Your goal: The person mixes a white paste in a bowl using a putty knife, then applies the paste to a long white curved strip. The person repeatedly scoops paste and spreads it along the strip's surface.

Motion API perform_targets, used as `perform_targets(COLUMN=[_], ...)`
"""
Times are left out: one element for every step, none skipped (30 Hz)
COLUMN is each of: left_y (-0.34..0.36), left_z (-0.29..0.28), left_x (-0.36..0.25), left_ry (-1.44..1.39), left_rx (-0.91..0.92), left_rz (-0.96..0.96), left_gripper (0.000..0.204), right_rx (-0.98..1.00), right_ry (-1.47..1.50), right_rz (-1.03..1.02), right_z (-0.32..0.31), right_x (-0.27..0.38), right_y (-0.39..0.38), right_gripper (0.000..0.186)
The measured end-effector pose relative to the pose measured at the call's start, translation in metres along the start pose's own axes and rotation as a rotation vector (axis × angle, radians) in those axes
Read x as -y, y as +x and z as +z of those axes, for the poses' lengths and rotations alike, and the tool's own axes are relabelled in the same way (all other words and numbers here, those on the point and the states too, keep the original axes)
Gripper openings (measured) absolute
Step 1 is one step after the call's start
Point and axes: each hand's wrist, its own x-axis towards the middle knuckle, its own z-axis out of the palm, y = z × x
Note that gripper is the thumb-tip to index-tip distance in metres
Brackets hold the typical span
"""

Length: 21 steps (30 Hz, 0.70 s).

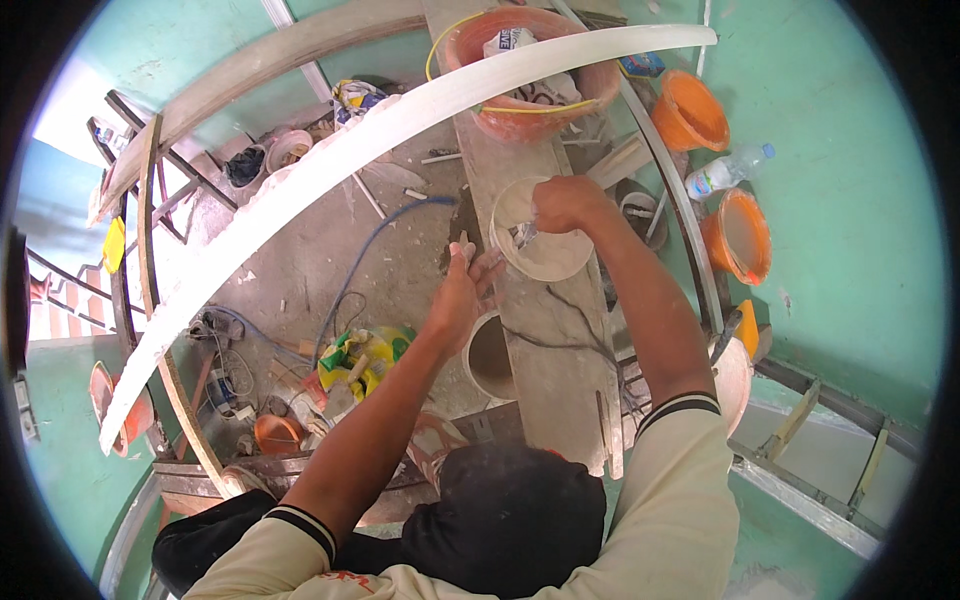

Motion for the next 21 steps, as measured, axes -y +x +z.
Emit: perform_targets(left_y=[-0.001, -0.002, -0.001, -0.001, -0.001, 0.001, 0.003, 0.002, 0.001, -0.003, -0.006, -0.013, -0.020, -0.032, -0.042, -0.052, -0.061, -0.068, -0.075, -0.081, -0.087], left_z=[0.000, 0.001, 0.003, 0.004, 0.005, 0.004, -0.002, -0.008, -0.012, -0.019, -0.026, -0.037, -0.052, -0.069, -0.079, -0.089, -0.103, -0.116, -0.130, -0.144, -0.156], left_x=[-0.001, 0.001, 0.001, 0.001, 0.000, -0.001, -0.002, -0.006, -0.012, -0.019, -0.027, -0.034, -0.042, -0.053, -0.064, -0.075, -0.085, -0.094, -0.100, -0.104, -0.112], left_ry=[0.009, 0.014, 0.017, 0.019, 0.023, 0.017, 0.011, 0.011, 0.002, -0.003, -0.010, 0.005, 0.017, 0.036, 0.031, 0.024, -0.041, -0.107, -0.078, -0.051, -0.018], left_rx=[0.000, -0.002, -0.007, -0.012, -0.017, -0.013, -0.014, -0.021, -0.042, -0.070, -0.095, -0.118, -0.135, -0.162, -0.222, -0.282, -0.318, -0.350, -0.345, -0.342, -0.340], left_rz=[0.000, -0.004, -0.009, -0.014, -0.017, -0.026, -0.032, -0.035, -0.051, -0.060, -0.070, -0.033, -0.001, 0.033, 0.102, 0.168, 0.215, 0.259, 0.256, 0.251, 0.254], left_gripper=[0.091, 0.092, 0.094, 0.095, 0.097, 0.097, 0.096, 0.096, 0.094, 0.091, 0.090, 0.085, 0.081, 0.076, 0.069, 0.061, 0.059, 0.056, 0.057, 0.058, 0.059], right_rx=[-0.022, -0.039, -0.058, -0.008, 0.038, 0.082, 0.035, -0.014, -0.064, -0.112, -0.158, -0.216, -0.274, -0.328, -0.411, -0.494, -0.577, -0.661, -0.740, -0.837, -0.935], right_ry=[0.051, 0.102, 0.150, 0.335, 0.520, 0.704, 0.788, 0.877, 0.964, 1.061, 1.158, 1.292, 1.425, 1.566, 1.742, 1.919, 2.095, 2.144, 2.190, 2.131, 2.071], right_rz=[-0.048, -0.095, -0.136, -0.108, -0.080, -0.058, -0.071, -0.092, -0.110, -0.106, -0.101, -0.080, -0.048, -0.025, -0.070, -0.115, -0.170, -0.284, -0.403, -0.398, -0.401], right_z=[-0.001, 0.003, 0.007, 0.014, 0.023, 0.029, 0.038, 0.051, 0.060, 0.063, 0.066, 0.070, 0.075, 0.079, 0.080, 0.082, 0.078, 0.073, 0.071, 0.071, 0.071], right_x=[-0.006, -0.016, -0.028, -0.040, -0.053, -0.065, -0.074, -0.078, -0.078, -0.070, -0.060, -0.047, -0.032, -0.010, 0.015, 0.048, 0.077, 0.102, 0.125, 0.141, 0.153], right_y=[0.003, 0.006, 0.005, 0.002, -0.001, -0.003, -0.006, -0.011, -0.019, -0.029, -0.042, -0.052, -0.060, -0.062, -0.063, -0.060, -0.051, -0.038, -0.024, -0.005, 0.023], right_gripper=[0.029, 0.029, 0.030, 0.030, 0.029, 0.028, 0.026, 0.025, 0.024, 0.021, 0.019, 0.021, 0.023, 0.025, 0.024, 0.023, 0.023, 0.022, 0.022, 0.024, 0.026])
